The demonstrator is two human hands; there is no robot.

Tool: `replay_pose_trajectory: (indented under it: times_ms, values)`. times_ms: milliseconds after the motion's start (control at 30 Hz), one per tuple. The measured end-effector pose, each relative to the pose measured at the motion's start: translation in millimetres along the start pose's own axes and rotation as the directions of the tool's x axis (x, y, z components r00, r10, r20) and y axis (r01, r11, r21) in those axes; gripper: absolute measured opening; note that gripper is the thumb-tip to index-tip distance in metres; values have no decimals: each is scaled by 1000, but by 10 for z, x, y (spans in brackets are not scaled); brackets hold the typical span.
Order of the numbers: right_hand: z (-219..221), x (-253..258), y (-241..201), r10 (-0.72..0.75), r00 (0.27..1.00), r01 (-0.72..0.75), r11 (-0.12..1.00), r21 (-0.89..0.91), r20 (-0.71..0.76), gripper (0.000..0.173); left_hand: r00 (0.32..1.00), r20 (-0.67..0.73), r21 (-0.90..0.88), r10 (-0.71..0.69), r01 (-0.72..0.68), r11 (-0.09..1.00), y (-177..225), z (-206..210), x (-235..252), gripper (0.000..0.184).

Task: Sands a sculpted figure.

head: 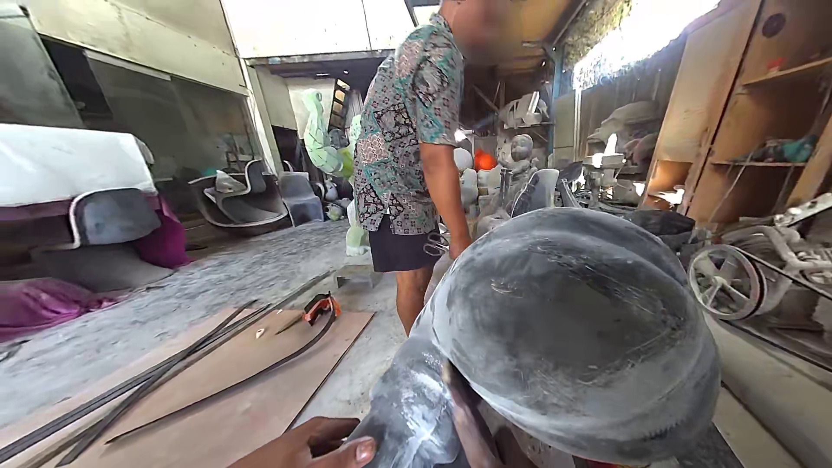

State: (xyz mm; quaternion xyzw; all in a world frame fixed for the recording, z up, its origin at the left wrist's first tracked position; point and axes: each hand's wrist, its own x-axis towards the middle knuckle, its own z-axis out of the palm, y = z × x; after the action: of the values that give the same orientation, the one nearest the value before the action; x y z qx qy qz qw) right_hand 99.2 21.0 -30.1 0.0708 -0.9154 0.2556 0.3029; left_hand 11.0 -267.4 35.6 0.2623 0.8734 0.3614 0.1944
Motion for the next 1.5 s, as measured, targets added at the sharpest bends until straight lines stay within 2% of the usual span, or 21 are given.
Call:
replay_pose_trajectory:
  times_ms: [67, 133, 233, 300, 433, 567, 733, 867, 967, 1033, 1167, 1333, 1433, 1500]
  values:
    - [7, 146, -157, -30, 995, 24, 998, -59, -96, 58, 1000, -4, 5, -8, 8, 1000, -19, 7, 3, 67]
    - [-15, 137, -150, -32, 993, 23, 996, -82, -116, 64, 1000, 0, 6, -22, 22, 1000, -45, -2, -1, 69]
    - [56, -131, 189, -41, 995, 39, 999, -30, -86, 52, 999, -2, 0, -37, 37, 999, -14, -37, 12, 68]
    - [89, -118, 247, -63, 994, 59, 997, -46, -86, 52, 998, -23, 10, -61, 61, 998, -18, -29, 18, 71]
    - [45, 136, -1, -92, 990, 80, 990, -113, -105, 68, 994, -52, -1, -100, 100, 995, -70, -85, -17, 76]
    - [84, -60, 191, -92, 993, 90, 996, -25, -78, 55, 995, -43, -3, -95, 95, 995, -68, -109, -29, 75]
    - [-10, 219, -155, -86, 984, 65, 989, -135, -156, 56, 995, -12, -11, -104, 104, 995, -30, -35, -29, 77]
    - [-54, -58, 118, -86, 996, 86, 996, 35, -20, 50, 995, -8, -9, -100, 99, 995, -38, -36, -17, 77]
    - [-64, 189, -23, -144, 984, 146, 989, 7, -107, 48, 992, -26, -17, -124, 124, 992, -21, -22, -27, 80]
    - [-47, 298, -111, -135, 982, 136, 991, -4, -135, 51, 991, -25, -17, -133, 133, 991, -12, -43, -20, 82]
    - [-29, 0, 51, -164, 982, 168, 985, 41, -97, 49, 990, -25, 17, -142, 142, 990, 23, -59, -27, 87]
    - [-8, 305, -88, -196, 964, 191, 981, -41, -181, 54, 988, -50, 72, -146, 149, 986, 10, -35, 0, 91]
    - [80, -4, 167, -233, 963, 242, 969, 50, -132, 51, 989, -49, 61, -136, 139, 988, -24, -59, -7, 90]
    - [102, -17, 226, -244, 959, 255, 965, 61, -140, 49, 989, -60, 57, -137, 141, 988, -12, -40, -10, 92]
